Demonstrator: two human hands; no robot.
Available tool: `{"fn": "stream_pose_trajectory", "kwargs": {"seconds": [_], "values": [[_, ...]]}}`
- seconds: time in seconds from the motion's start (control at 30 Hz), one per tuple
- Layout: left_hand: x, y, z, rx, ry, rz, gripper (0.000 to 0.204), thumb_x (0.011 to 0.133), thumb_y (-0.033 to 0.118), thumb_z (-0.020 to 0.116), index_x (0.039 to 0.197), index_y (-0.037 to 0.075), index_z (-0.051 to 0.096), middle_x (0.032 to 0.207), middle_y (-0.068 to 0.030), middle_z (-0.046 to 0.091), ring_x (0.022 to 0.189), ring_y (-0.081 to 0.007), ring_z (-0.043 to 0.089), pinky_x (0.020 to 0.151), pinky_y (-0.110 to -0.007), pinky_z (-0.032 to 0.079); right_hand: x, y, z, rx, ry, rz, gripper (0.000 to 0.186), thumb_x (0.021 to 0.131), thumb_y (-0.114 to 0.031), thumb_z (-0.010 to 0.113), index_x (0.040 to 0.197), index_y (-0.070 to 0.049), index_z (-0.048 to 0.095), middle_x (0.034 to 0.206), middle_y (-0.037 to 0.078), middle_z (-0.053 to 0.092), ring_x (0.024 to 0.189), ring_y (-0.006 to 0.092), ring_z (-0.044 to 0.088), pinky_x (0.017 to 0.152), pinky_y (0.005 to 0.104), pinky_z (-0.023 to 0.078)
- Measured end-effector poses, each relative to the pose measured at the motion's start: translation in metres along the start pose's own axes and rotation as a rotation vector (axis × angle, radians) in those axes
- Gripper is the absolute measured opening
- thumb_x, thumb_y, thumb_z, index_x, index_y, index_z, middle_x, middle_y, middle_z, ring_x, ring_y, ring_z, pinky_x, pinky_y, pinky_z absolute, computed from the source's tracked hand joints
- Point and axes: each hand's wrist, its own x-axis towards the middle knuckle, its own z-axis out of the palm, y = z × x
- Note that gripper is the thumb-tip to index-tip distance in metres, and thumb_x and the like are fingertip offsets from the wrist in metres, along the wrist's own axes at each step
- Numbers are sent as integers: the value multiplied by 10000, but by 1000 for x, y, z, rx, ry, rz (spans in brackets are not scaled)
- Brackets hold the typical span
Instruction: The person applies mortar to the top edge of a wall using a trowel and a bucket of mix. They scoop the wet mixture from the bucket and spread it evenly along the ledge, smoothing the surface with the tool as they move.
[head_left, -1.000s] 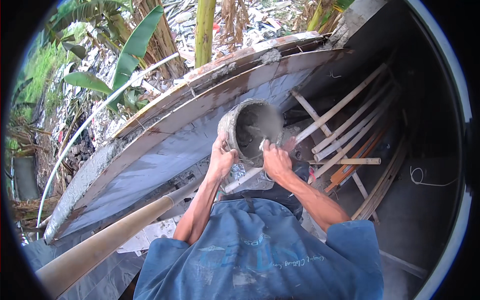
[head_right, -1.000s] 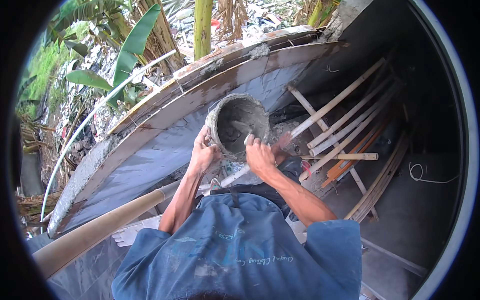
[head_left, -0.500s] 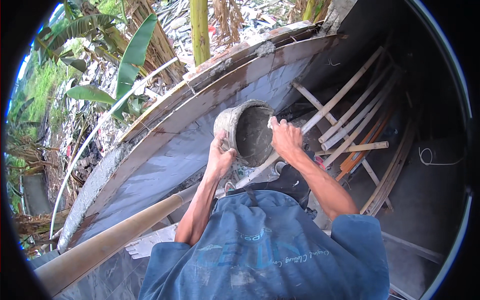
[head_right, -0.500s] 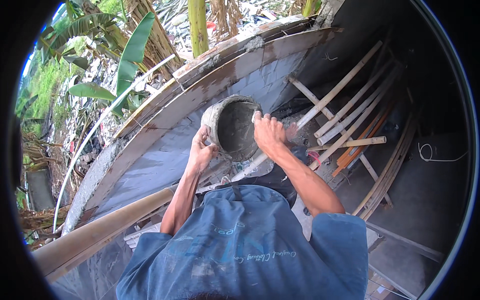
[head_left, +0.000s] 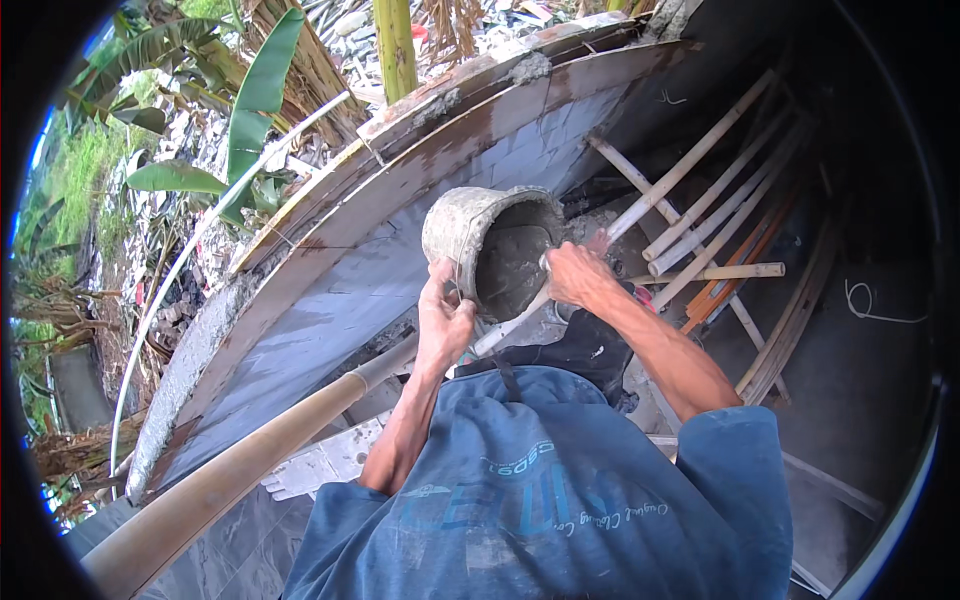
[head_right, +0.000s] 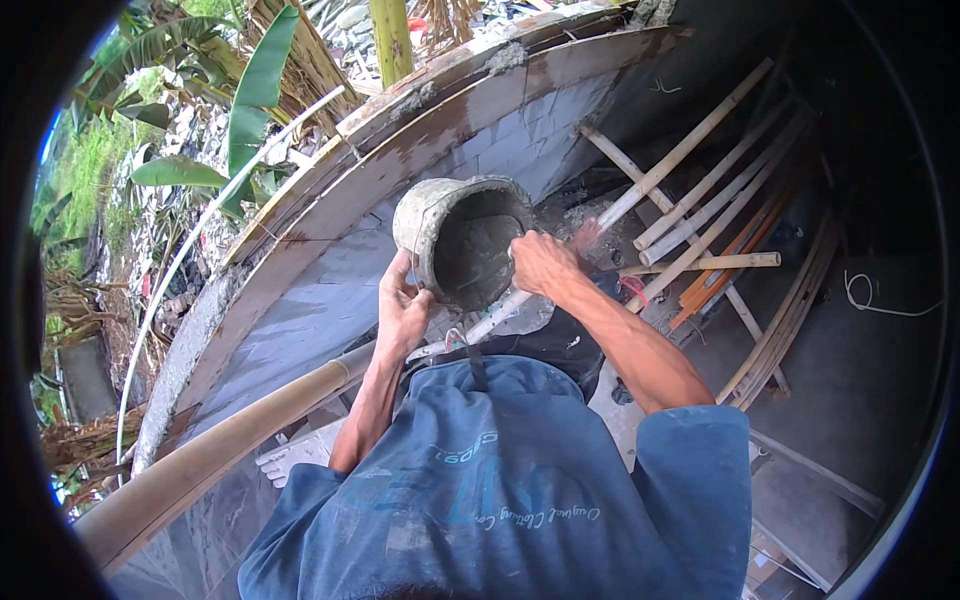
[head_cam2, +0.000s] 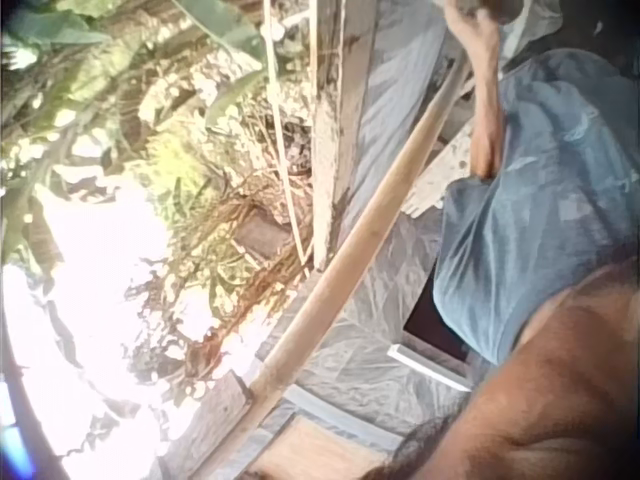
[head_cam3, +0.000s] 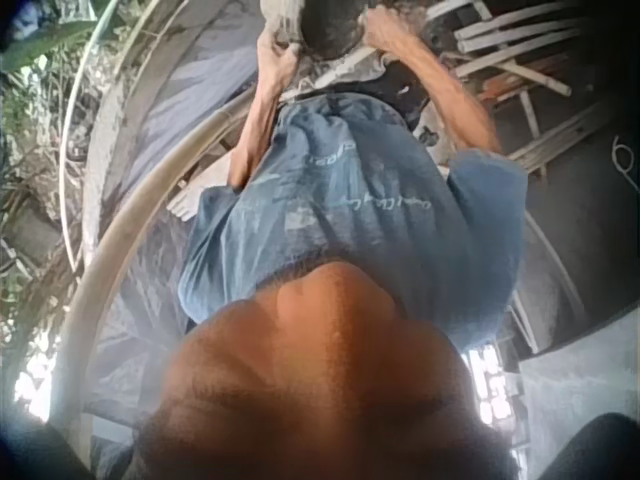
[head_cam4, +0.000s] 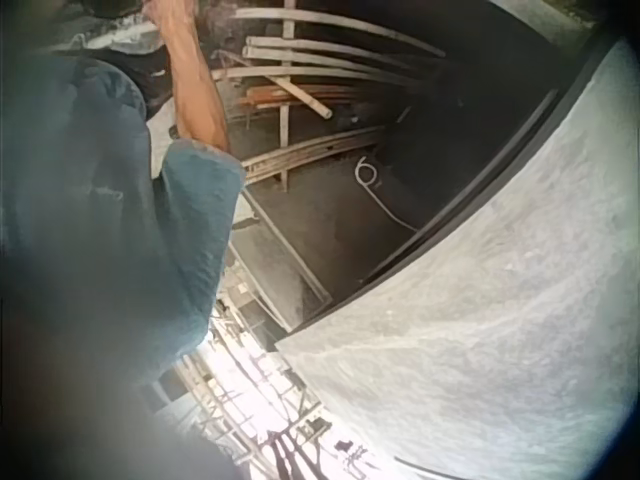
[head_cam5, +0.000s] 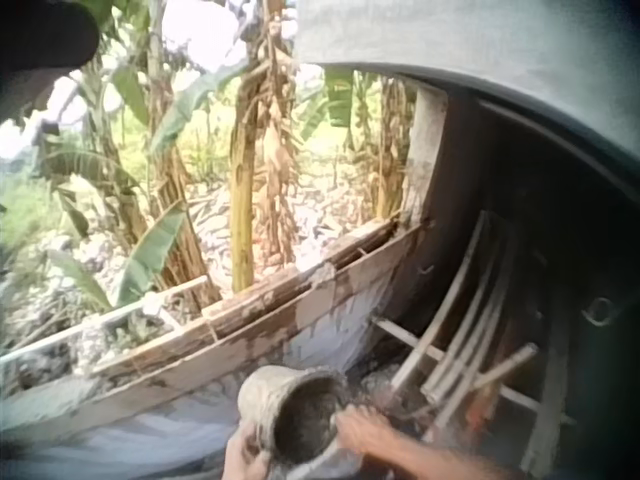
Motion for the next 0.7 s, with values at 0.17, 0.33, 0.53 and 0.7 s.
{"fn": "stream_pose_trajectory", "kwargs": {"seconds": [0.17, 0.33, 0.53, 0.7], "values": [[-15, 13, -6, -58, -108, 0, 651, 683, -271, 404, 1255, 20, 509, 1331, -47, 424, 1204, -170, 511, 963, -288, 452, -11, 13, 25, 352, -97, -159, 225, 771, -133, 617, 903, 40, 675, 853, 327, 645, 852, 503, 637, 776, 534, 517], [-9, 23, -17, -48, -191, 24, 747, 644, -283, 407, 1310, 41, 497, 1344, -14, 419, 1257, -160, 462, 1029, -348, 470, -12, -8, 54, 763, 27, -240, 263, 804, -222, 666, 955, -7, 672, 854, 263, 667, 860, 485, 619, 774, 481, 494], [7, 17, -17, -211, -89, 32, 552, 643, -235, 409, 1104, 62, 474, 1265, -30, 457, 1121, -148, 536, 890, -288, 499, -13, -16, 43, 1099, -27, -217, 214, 857, -188, 666, 921, 15, 644, 708, 81, 617, 678, 106, 484, 636, 323, 437], [30, 14, -2, -311, 50, -141, 453, 710, -185, 393, 1057, 106, 395, 1050, -68, 529, 704, -104, 574, 642, -277, 583, -14, 6, 19, 1302, -103, -139, 213, 896, -188, 640, 966, 13, 639, 655, -12, 534, 545, 52, 453, 499, 254, 378]]}}
